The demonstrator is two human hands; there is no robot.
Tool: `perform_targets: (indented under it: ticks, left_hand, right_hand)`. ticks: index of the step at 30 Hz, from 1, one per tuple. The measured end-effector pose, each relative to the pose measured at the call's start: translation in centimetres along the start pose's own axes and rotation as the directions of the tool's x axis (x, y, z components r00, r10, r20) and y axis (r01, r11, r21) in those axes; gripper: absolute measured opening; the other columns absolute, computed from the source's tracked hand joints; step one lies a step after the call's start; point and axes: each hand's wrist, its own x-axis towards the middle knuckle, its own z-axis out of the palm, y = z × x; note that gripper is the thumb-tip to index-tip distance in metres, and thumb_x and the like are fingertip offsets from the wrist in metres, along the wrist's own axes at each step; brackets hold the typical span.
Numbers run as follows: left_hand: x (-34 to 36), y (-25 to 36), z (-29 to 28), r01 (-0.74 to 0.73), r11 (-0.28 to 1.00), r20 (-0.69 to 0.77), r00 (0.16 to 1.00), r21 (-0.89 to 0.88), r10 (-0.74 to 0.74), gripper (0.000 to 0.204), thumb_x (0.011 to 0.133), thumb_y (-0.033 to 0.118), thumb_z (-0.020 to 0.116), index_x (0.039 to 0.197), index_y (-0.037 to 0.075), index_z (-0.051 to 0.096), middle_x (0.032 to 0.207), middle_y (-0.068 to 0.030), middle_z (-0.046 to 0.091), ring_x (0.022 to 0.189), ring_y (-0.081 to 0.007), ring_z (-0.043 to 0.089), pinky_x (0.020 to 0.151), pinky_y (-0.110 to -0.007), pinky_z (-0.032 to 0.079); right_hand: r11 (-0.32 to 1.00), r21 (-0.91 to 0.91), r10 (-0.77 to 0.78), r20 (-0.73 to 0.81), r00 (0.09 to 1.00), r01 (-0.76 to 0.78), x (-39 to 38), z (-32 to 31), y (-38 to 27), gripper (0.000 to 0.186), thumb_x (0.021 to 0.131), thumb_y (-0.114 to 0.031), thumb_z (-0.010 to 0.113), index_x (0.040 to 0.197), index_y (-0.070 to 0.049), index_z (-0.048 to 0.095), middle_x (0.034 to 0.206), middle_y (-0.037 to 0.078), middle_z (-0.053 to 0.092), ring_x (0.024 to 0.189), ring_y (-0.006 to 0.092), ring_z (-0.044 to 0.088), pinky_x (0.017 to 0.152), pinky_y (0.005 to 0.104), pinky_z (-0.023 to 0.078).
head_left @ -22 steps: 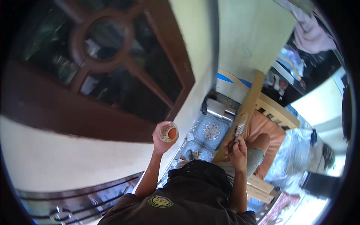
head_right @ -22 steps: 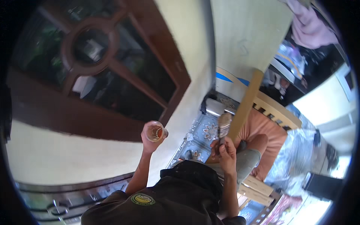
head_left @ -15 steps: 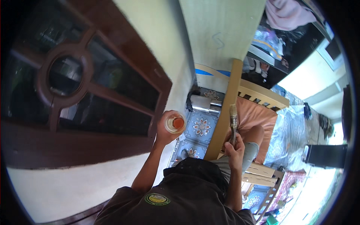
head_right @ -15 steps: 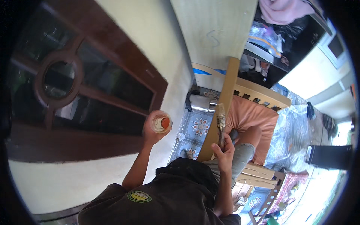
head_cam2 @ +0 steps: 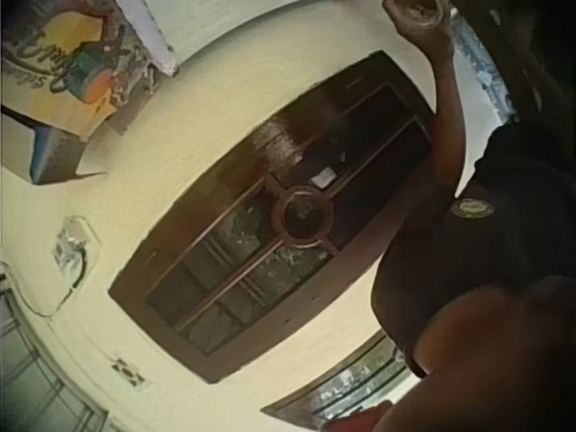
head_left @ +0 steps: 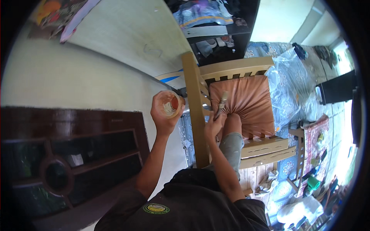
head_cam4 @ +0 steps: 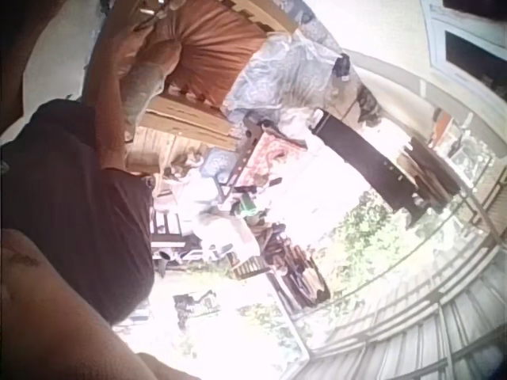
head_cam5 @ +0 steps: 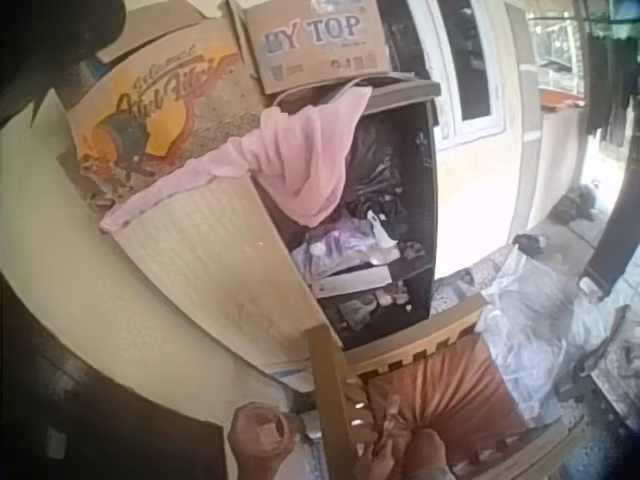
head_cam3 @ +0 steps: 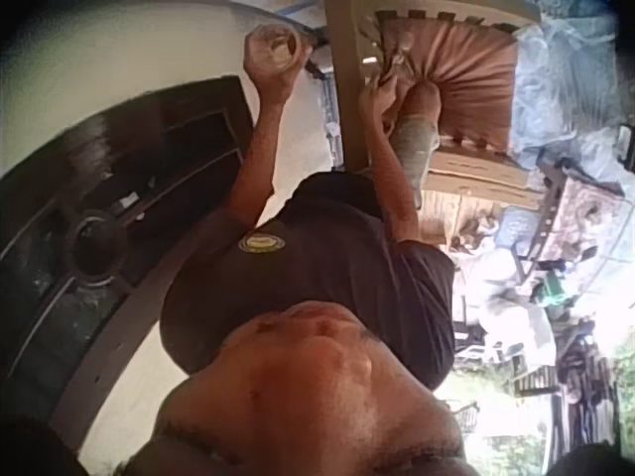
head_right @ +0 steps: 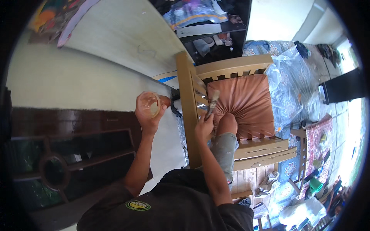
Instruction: The person applies paint or varnish to a wooden door frame with a paint brush.
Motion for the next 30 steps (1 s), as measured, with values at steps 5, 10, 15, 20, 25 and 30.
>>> perform_targets:
  ticks: [5, 10, 15, 20, 25, 30]
  left_hand:
    - [5.9, -0.8, 5.6, -0.158, 0.986, 0.077, 0.985, 0.06, 0.153, 0.062, 0.066, 0.006, 0.083, 0.118, -0.001, 0.05, 0.108, -0.0111, 0.058, 0.1, -0.019, 0.058, 0.091, -0.033, 0.046]
    - [11.3, -1.8, 10.1, -0.266, 0.96, 0.161, 0.955, 0.089, 0.25, 0.065, 0.068, 0.011, 0.083, 0.12, -0.002, 0.046, 0.109, -0.0144, 0.055, 0.102, -0.0241, 0.056, 0.092, -0.037, 0.046]
    - [12.5, 0.4, 9.8, -0.273, 0.946, 0.106, 0.96, 0.175, 0.257, 0.073, 0.078, 0.031, 0.08, 0.13, 0.002, 0.038, 0.118, -0.0115, 0.051, 0.113, -0.0248, 0.052, 0.1, -0.042, 0.044]
    - [12.4, 5.6, 4.0, -0.2, 0.926, 0.039, 0.98, 0.319, 0.197, 0.074, 0.077, 0.034, 0.081, 0.129, 0.002, 0.039, 0.119, -0.011, 0.05, 0.114, -0.0251, 0.052, 0.1, -0.042, 0.044]
    - [10.7, 13.4, -3.4, 0.097, 0.85, -0.245, 0.969, 0.518, 0.039, 0.078, 0.07, 0.04, 0.087, 0.125, 0.003, 0.045, 0.109, -0.009, 0.056, 0.104, -0.0234, 0.059, 0.092, -0.039, 0.049]
    - [18.3, 19.4, -10.4, -0.048, 0.789, -0.141, 0.976, 0.612, 0.169, 0.06, 0.062, 0.01, 0.089, 0.112, 0.003, 0.056, 0.102, -0.0108, 0.062, 0.096, -0.0206, 0.061, 0.086, -0.033, 0.049]
  right_hand:
    - [0.949, -0.309, -0.022, 0.142, 0.99, 0.065, -1.4, 3.2, 2.4, 0.041, 0.089, -0.04, 0.065, 0.094, -0.001, 0.057, 0.08, 0.022, 0.061, 0.073, 0.0424, 0.06, 0.07, 0.0521, 0.046]
    - [0.965, -0.245, -0.078, 0.066, 0.995, 0.092, -1.7, 5.0, 4.8, 0.035, 0.087, -0.035, 0.069, 0.091, -0.003, 0.057, 0.078, 0.017, 0.058, 0.07, 0.0407, 0.059, 0.058, 0.0464, 0.048]
    - [0.975, -0.209, -0.058, 0.068, 0.996, 0.071, -2.1, 4.8, 4.2, 0.032, 0.092, -0.033, 0.064, 0.091, -0.002, 0.056, 0.076, 0.019, 0.057, 0.069, 0.0412, 0.058, 0.061, 0.0476, 0.046]
    - [0.946, -0.315, 0.136, 0.183, 0.974, -0.073, -0.9, 4.3, 4.4, 0.034, 0.093, -0.035, 0.059, 0.099, -0.002, 0.056, 0.083, 0.021, 0.06, 0.079, 0.0425, 0.059, 0.072, 0.0501, 0.047]
    - [0.91, -0.37, 0.299, 0.267, 0.916, -0.188, 0.0, 3.4, 1.4, 0.031, 0.095, -0.032, 0.055, 0.102, -0.002, 0.053, 0.09, 0.026, 0.065, 0.082, 0.0462, 0.062, 0.071, 0.0528, 0.047]
    - [0.857, -0.492, 0.062, 0.392, 0.918, 0.152, 7.1, 1.0, -2.2, 0.054, 0.096, -0.034, 0.056, 0.133, 0.004, 0.044, 0.107, 0.035, 0.061, 0.092, 0.0476, 0.062, 0.074, 0.0505, 0.049]
